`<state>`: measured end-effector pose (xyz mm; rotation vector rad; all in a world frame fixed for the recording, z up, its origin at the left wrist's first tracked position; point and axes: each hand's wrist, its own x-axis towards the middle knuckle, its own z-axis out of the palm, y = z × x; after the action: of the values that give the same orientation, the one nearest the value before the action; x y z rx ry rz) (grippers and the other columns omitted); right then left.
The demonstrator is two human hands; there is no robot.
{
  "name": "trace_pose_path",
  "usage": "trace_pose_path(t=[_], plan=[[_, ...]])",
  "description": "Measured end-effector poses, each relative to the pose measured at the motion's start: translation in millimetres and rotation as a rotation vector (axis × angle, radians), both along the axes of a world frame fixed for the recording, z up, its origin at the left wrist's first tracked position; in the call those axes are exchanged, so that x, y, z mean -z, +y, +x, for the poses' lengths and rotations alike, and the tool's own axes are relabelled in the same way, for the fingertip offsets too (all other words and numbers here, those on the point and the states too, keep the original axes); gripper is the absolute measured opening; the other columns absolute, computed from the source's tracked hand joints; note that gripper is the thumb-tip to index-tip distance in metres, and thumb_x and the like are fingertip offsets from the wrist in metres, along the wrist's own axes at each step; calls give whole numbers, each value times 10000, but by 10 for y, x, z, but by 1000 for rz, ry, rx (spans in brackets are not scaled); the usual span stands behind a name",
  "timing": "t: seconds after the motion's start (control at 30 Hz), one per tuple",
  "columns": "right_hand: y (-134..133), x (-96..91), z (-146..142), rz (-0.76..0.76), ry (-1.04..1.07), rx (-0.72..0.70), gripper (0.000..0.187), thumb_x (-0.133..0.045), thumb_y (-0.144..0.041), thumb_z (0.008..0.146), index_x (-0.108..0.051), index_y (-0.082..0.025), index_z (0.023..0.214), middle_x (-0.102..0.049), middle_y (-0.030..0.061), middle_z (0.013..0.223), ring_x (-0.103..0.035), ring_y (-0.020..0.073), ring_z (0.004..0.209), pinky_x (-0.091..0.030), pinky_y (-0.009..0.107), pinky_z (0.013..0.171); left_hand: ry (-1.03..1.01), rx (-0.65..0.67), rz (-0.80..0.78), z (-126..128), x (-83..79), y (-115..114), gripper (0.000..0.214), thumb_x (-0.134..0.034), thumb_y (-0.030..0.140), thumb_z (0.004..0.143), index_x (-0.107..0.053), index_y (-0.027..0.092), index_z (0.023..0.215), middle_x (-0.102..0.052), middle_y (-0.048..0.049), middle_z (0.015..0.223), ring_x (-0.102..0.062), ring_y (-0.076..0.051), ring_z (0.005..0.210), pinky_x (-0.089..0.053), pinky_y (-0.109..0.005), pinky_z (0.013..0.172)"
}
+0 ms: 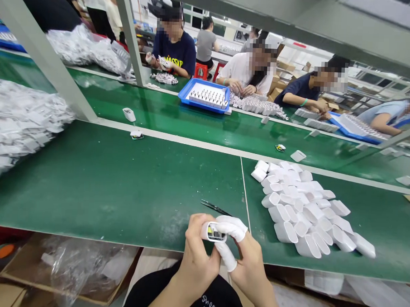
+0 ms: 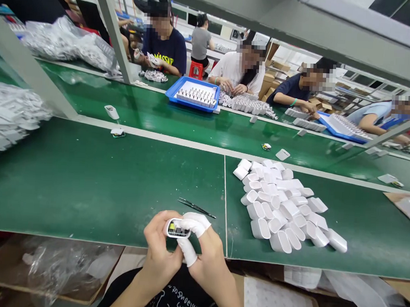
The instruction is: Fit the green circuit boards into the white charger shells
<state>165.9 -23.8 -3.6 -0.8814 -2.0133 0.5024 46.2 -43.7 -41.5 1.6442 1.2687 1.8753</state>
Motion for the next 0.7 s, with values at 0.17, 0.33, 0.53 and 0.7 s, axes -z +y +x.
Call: trace_pose_path(t=[0.17,0.33,0.53,0.7], plan=[[-263,115,30,46,209,82,339,-604,-111,857,-596,-244,1168,-695,96,1109,-686,234,1041,-614,375,836,37,58,59,9,-149,-181,624,-556,28,801,-277,215,1327,-526,-63,1028,-586,-133,864,-555,-274,703],[-500,-91,0,227,203,31,374,-581,-56,846,-634,-248,1163,-699,102,1103,-699,227,1014,-620,350,815,86,12,146,1,-247,-422,720,-605,23,776,-235,250,1351,-458,-100,1150,-570,-157,966,-569,-318,752],[-663,-244,-77,-103,454,-79,180,-621,-149,850,-703,-234,987,-724,76,1018,-715,196,907,-613,305,771,302,-108,176,-93,-433,-714,692,-580,17,813,-256,242,1381,-478,-126,1195,-554,-198,1087,-583,-376,808],[-809,-243,-213,-914,1010,-318,222,-707,-350,790,-688,-208,959,-736,33,814,-679,132,632,-594,225,580,494,-199,274,-191,-663,-895,468,-664,147,837,-494,200,1269,-630,-114,1156,-537,-281,1167,-571,-469,869]])
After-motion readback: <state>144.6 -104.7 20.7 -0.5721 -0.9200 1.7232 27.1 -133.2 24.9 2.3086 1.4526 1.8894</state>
